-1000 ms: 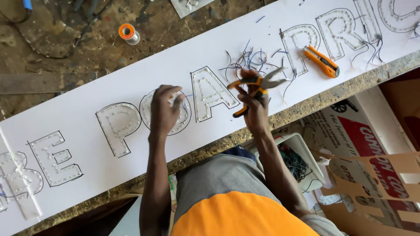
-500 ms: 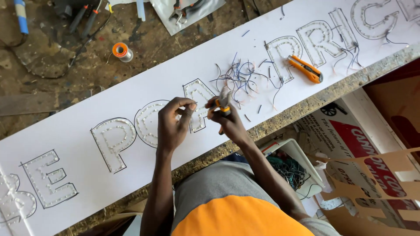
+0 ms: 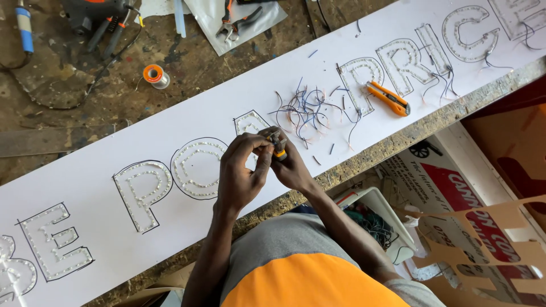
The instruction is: Soldering electrical wires to LED components on a large sign board.
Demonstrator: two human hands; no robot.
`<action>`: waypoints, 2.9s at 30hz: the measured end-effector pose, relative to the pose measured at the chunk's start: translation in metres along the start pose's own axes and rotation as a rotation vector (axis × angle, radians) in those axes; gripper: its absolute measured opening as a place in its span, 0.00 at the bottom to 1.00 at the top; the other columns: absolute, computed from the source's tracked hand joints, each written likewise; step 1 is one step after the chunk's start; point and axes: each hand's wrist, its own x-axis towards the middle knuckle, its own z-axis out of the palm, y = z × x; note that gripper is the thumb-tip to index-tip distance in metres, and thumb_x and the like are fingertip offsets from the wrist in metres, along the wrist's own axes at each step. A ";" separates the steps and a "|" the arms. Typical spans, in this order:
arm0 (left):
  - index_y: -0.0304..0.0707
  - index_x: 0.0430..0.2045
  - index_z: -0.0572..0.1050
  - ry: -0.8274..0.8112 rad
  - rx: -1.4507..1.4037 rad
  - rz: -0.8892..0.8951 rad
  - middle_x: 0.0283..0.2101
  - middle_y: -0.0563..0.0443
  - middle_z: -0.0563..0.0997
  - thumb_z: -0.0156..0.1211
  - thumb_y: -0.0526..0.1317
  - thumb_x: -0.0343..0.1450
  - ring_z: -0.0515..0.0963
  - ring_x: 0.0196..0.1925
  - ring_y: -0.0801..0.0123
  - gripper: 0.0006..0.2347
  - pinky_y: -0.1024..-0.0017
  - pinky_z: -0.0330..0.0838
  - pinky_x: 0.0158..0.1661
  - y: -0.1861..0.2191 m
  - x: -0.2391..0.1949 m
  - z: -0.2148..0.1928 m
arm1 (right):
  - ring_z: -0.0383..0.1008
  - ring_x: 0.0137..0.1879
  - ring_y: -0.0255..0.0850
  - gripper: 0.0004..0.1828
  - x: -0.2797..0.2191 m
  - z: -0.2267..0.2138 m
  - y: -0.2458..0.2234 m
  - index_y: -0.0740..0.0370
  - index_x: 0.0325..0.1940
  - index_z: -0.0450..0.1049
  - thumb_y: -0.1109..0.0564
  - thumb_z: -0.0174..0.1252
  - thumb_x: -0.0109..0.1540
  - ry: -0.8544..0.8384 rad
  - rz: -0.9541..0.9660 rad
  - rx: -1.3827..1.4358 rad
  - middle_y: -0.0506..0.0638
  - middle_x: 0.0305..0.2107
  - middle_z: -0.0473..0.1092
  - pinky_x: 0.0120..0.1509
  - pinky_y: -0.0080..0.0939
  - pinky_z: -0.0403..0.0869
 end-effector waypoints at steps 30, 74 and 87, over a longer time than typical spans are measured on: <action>0.41 0.42 0.86 0.167 -0.313 -0.292 0.40 0.52 0.86 0.65 0.39 0.83 0.85 0.46 0.69 0.05 0.66 0.82 0.47 -0.004 -0.021 0.056 | 0.72 0.46 0.49 0.13 -0.024 -0.021 -0.064 0.61 0.59 0.74 0.59 0.63 0.71 0.078 0.115 -0.170 0.63 0.39 0.76 0.53 0.62 0.75; 0.39 0.47 0.87 0.144 -0.514 -0.570 0.40 0.59 0.78 0.63 0.43 0.84 0.67 0.43 0.81 0.09 0.76 0.68 0.53 -0.051 0.014 0.046 | 0.79 0.53 0.53 0.04 -0.033 -0.042 0.064 0.56 0.48 0.80 0.55 0.66 0.74 0.419 -0.134 -0.550 0.54 0.46 0.82 0.56 0.49 0.75; 0.39 0.23 0.78 0.131 -0.410 -0.444 0.35 0.57 0.67 0.69 0.35 0.74 0.66 0.41 0.75 0.09 0.70 0.65 0.51 -0.043 0.013 0.095 | 0.75 0.44 0.39 0.15 -0.001 -0.104 -0.045 0.58 0.54 0.80 0.67 0.69 0.64 -0.059 0.415 -0.089 0.47 0.37 0.76 0.58 0.46 0.74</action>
